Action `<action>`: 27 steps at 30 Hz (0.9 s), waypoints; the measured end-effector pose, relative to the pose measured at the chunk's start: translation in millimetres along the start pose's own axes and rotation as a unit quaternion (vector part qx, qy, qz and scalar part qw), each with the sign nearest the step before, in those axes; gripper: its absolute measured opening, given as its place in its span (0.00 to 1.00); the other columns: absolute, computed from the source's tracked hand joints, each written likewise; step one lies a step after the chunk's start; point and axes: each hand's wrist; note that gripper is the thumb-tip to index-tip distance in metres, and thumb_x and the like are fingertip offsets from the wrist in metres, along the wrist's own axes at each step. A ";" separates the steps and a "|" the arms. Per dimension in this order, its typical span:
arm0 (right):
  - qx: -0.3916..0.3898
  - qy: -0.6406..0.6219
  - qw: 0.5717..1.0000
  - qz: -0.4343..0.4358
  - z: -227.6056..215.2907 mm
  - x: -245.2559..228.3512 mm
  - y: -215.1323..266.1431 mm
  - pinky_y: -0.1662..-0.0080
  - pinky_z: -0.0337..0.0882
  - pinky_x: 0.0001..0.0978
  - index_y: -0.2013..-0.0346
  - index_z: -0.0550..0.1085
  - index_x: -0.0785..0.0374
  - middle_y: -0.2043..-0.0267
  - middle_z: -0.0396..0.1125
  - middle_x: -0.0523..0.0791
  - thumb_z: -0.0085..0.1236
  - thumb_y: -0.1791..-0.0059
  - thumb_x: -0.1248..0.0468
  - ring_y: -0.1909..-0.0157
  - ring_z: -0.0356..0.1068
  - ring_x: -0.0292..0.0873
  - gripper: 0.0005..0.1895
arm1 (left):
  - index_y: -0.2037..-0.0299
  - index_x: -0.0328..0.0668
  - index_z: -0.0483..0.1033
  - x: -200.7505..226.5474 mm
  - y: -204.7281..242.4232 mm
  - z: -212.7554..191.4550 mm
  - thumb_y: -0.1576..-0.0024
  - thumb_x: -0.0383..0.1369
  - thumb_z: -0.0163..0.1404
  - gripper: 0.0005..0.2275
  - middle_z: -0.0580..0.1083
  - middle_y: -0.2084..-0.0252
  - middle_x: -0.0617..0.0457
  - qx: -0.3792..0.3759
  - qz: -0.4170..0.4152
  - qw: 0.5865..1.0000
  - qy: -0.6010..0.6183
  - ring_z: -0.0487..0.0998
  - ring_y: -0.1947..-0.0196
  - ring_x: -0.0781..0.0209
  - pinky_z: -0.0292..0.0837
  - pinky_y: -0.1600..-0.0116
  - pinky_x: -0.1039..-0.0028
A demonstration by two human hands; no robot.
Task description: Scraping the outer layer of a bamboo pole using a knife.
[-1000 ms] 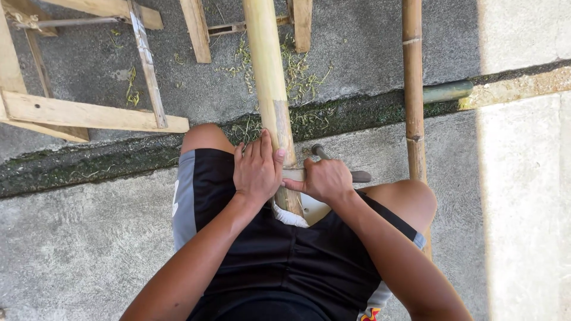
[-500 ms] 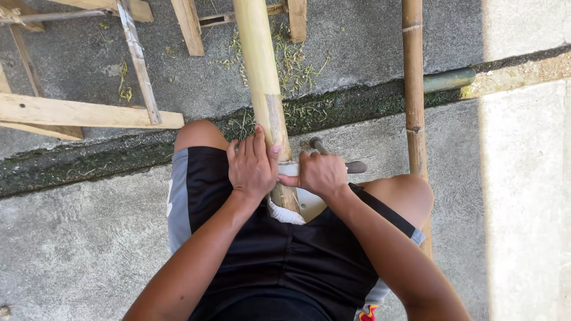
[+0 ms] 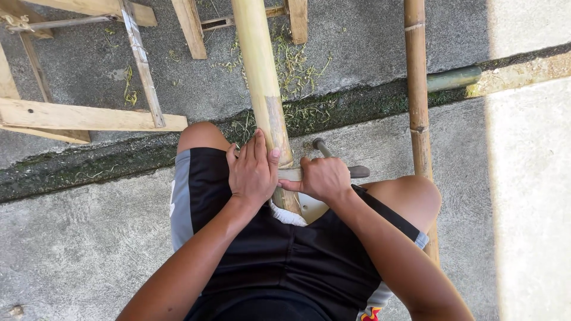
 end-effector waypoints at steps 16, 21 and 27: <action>0.015 -0.005 1.000 -0.010 -0.4 6.4 -4.4 0.75 0.73 0.45 0.80 0.77 0.63 0.86 0.69 0.51 0.43 0.59 0.19 0.74 0.75 0.51 0.47 | 0.36 0.25 0.64 7.5 -8.7 -3.9 0.32 0.46 0.35 0.26 0.73 0.41 0.39 0.005 -0.017 1.000 -0.009 0.74 0.44 0.47 0.48 0.33 0.43; -0.048 0.003 0.999 -0.006 -6.1 6.0 -9.2 0.71 0.73 0.45 0.80 0.78 0.63 0.83 0.70 0.52 0.41 0.59 0.19 0.76 0.74 0.51 0.48 | 0.39 0.27 0.66 9.8 -10.8 -6.2 0.32 0.45 0.36 0.24 0.75 0.47 0.41 0.000 -0.032 0.999 -0.006 0.75 0.49 0.48 0.53 0.36 0.48; -0.068 0.028 0.997 -0.005 -14.1 1.3 -11.4 0.71 0.73 0.44 0.80 0.79 0.63 0.83 0.70 0.51 0.42 0.61 0.17 0.78 0.74 0.51 0.49 | 0.40 0.29 0.67 7.3 -6.8 -0.5 0.31 0.43 0.36 0.22 0.75 0.48 0.41 0.060 -0.015 0.998 0.013 0.75 0.49 0.49 0.53 0.37 0.50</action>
Point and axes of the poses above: each hand's wrist, its own y-axis away from the middle knuckle, its own z-axis out of the palm, x = y × z
